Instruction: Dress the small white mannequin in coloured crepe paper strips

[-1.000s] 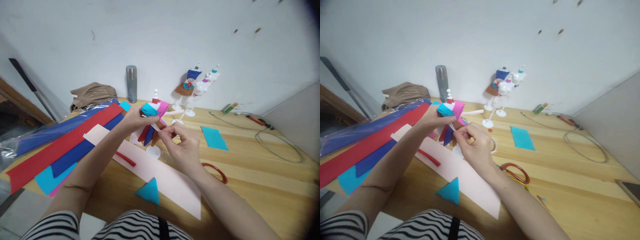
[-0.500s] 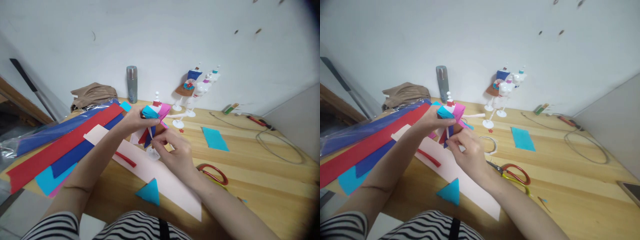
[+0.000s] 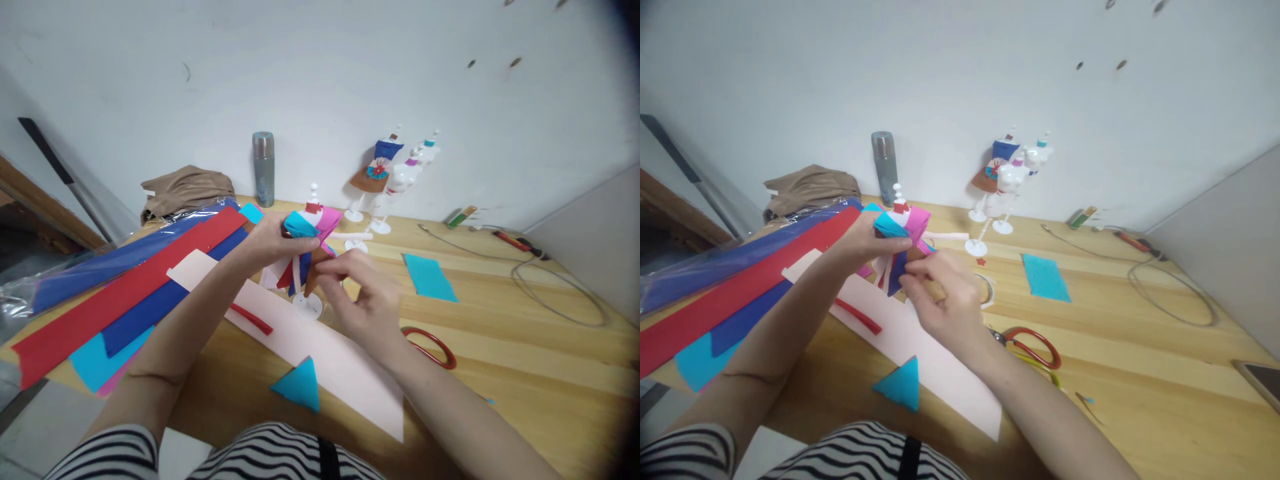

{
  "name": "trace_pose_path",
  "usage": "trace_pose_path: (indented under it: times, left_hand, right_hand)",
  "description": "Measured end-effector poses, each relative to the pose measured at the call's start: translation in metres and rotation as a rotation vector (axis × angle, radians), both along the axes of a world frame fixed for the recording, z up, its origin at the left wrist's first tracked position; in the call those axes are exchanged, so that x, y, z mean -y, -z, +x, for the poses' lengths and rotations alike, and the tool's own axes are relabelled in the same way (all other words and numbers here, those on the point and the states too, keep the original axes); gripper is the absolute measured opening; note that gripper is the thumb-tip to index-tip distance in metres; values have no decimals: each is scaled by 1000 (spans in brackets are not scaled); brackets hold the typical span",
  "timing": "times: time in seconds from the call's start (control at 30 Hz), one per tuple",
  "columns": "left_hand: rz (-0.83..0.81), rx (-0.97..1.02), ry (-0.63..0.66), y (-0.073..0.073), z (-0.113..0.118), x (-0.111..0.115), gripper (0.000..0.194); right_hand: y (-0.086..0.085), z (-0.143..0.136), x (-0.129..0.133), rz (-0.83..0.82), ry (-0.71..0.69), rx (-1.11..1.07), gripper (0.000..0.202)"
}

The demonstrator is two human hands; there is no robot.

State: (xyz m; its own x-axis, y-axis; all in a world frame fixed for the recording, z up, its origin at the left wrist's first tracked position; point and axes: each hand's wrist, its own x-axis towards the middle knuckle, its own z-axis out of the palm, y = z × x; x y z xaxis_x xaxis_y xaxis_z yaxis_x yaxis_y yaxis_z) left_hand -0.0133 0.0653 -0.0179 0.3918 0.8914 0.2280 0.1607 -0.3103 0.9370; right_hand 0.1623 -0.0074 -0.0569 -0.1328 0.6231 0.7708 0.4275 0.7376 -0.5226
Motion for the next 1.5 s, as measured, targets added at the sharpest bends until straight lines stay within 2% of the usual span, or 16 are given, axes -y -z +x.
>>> trace_pose_path:
  times: [0.07,0.13,0.27,0.37,0.43,0.53,0.77,0.93,1.13,1.23,1.37,1.5]
  left_hand:
    - [19,-20,11,0,0,-1,45]
    - [35,-20,30,0,0,0,47]
    - [-24,1,80,-1,2,3,39]
    - [-46,6,64,1,3,2,30]
    - [-31,22,63,4,3,-1,31]
    - [-12,47,78,8,4,-4,33]
    - [-21,36,81,7,5,-3,31]
    - [-23,-13,79,3,-1,-4,33]
    - [-14,-25,186,-2,-9,-5,25]
    - [21,-71,193,-5,-13,-4,21]
    - [96,-146,210,-10,-18,-2,31]
    - [89,-218,158,-16,-20,1,36]
  right_hand:
    - [-5,12,-9,39,137,-29,10]
    - [-9,24,-20,73,223,-7,20]
    - [-9,35,-38,-42,119,19,32]
    - [-6,33,-41,-186,35,-34,27]
    - [-5,30,-41,-239,23,-88,18]
    - [-5,27,-40,-267,40,-175,3]
    - [-11,34,-41,-325,-24,-193,7]
    - [-10,35,-41,-288,54,-200,11]
    - [-9,27,-36,-230,82,-195,11]
    - [-6,25,-38,-213,126,-203,9]
    - [2,25,-44,-189,127,-205,7]
    - [6,22,-46,-183,113,-195,8]
